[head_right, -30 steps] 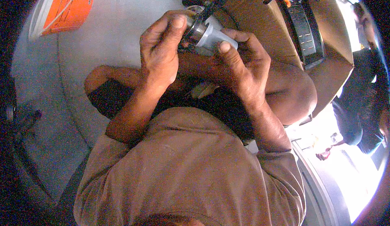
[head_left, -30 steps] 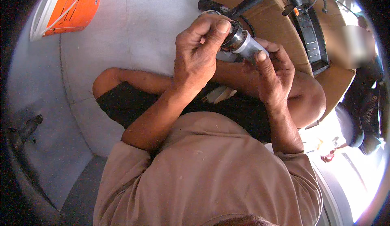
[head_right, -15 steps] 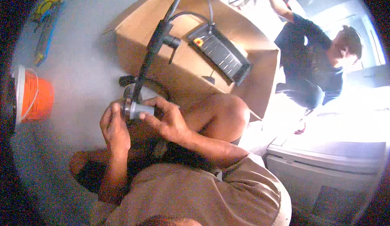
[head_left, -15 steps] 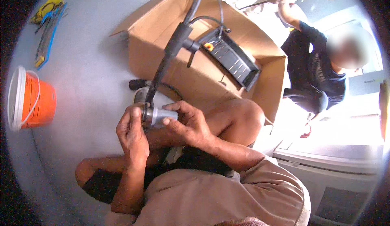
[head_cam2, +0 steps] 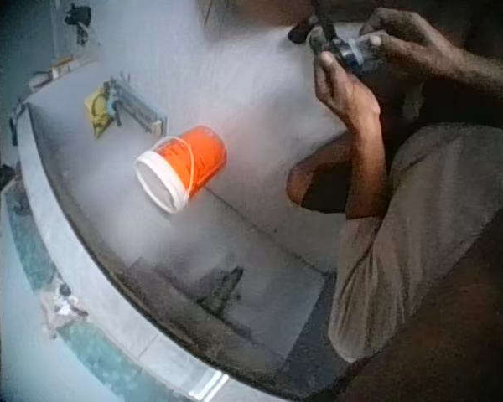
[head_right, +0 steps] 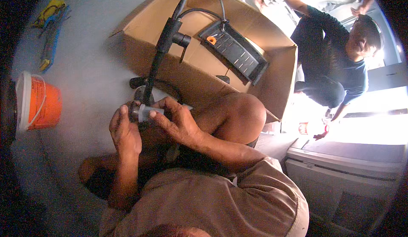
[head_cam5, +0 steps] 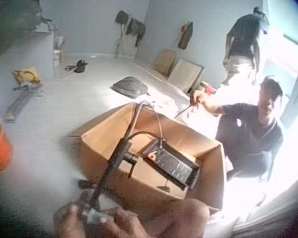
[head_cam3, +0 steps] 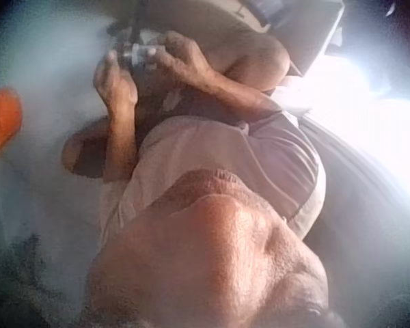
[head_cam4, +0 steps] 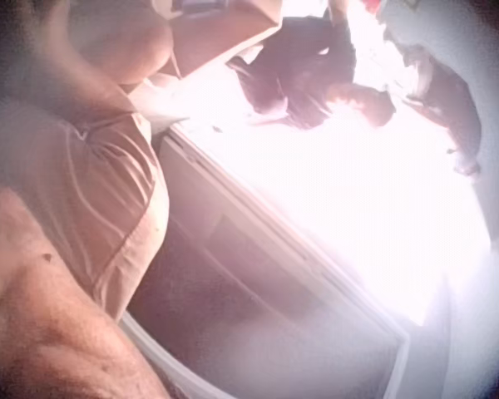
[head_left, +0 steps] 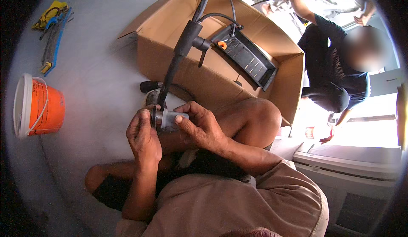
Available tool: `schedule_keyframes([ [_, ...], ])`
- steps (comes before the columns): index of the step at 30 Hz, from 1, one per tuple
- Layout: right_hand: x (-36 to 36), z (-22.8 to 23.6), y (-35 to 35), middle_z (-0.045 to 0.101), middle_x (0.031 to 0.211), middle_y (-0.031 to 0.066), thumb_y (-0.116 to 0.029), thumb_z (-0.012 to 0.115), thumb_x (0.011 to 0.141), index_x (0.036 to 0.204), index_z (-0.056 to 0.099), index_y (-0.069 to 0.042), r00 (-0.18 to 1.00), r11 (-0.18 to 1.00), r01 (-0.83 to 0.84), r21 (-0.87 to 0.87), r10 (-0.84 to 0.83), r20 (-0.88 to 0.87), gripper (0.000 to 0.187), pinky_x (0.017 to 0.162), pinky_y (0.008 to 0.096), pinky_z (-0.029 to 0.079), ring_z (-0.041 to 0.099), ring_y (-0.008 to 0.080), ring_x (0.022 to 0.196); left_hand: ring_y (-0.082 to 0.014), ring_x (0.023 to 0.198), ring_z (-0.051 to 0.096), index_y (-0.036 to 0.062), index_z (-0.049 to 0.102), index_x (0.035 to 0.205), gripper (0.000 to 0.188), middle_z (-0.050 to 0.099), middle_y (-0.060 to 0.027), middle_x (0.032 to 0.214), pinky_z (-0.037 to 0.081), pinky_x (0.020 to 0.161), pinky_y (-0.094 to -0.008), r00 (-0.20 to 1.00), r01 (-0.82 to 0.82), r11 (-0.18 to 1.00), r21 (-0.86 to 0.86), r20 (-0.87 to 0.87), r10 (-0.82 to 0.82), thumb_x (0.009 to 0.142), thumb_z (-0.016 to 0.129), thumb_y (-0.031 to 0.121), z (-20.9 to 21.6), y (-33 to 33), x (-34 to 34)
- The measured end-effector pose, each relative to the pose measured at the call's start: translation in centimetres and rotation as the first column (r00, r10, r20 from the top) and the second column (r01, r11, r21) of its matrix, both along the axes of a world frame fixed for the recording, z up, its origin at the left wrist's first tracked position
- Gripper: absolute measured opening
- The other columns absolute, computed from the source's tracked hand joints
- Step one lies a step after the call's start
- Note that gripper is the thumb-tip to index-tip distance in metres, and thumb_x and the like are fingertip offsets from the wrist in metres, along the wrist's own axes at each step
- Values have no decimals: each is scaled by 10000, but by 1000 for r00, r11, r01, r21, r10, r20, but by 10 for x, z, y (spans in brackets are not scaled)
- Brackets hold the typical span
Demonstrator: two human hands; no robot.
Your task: The person assembles a kitchen faucet by sliding O-rings and mounting hardware onto the hose assembly. The person picks up various components from a box and fits them together manually.
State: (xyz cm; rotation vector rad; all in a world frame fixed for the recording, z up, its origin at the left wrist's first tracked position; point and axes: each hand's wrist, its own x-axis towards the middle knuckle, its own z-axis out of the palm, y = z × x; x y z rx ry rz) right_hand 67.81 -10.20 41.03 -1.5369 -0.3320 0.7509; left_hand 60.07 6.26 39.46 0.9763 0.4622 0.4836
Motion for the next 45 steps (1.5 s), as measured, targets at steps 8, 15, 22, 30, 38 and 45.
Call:
schedule_keyframes([
  [8, -2, -2, 7, 689, 1037, 174, -180, 838, 847, 1123, 662, 18, 852, 995, 13, 100, -64, 519, 382, 841, 371, 527, 659, 236, 1002, -150, 945, 617, -43, 703, 1102, 348, 710, -90, 1027, 476, 886, -311, 995, -40, 990, 133, -88, 52, 1064, 569, 276, 10, 1, 0],
  [15, -3, 1, 6, 671, 1034, 154, -36, 834, 787, 1078, 681, 11, 782, 985, 46, 167, -140, 608, 332, 867, 371, 502, 643, 301, 967, -175, 965, 661, -39, 705, 1114, 328, 737, -110, 1055, 493, 914, -336, 998, -23, 1000, -6, 55, 23, 1070, 553, 249, 0, -3, 4],
  [22, -12, 1, 8, 685, 1082, 109, -32, 804, 858, 1131, 637, 31, 949, 969, 133, 208, -185, 255, 326, 895, 329, 516, 629, 167, 1021, -107, 848, 615, -43, 697, 1037, 253, 686, -46, 928, 489, 828, -279, 989, -58, 995, -83, 131, 69, 1043, 623, 199, -1, -7, 7],
  [30, -1, 1, 1, 696, 922, 80, -199, 792, 914, 1071, 633, 9, 991, 978, 131, 164, -124, -56, 306, 698, 284, 533, 645, 141, 796, -115, 888, 614, -45, 697, 1074, 275, 681, -46, 974, 498, 849, -290, 977, -46, 999, -17, 207, 49, 1041, 629, 219, -9, -8, 7],
  [38, -3, -3, 6, 674, 1036, 94, -95, 803, 880, 1134, 599, 14, 987, 994, 80, 78, -90, 136, 344, 876, 328, 533, 647, 171, 980, -201, 1030, 653, -55, 686, 1132, 339, 718, -139, 1119, 482, 972, -354, 995, -95, 972, 217, 60, 84, 1065, 563, 254, -3, 0, 3],
  [45, -9, 0, 9, 674, 1119, 104, -6, 811, 843, 1151, 604, 8, 971, 955, 144, 258, -186, 148, 371, 969, 346, 506, 638, 186, 1070, -216, 1030, 664, -66, 682, 1142, 352, 721, -149, 1117, 490, 983, -372, 986, -77, 997, 3, 150, 76, 1067, 560, 256, -4, 1, 3],
])
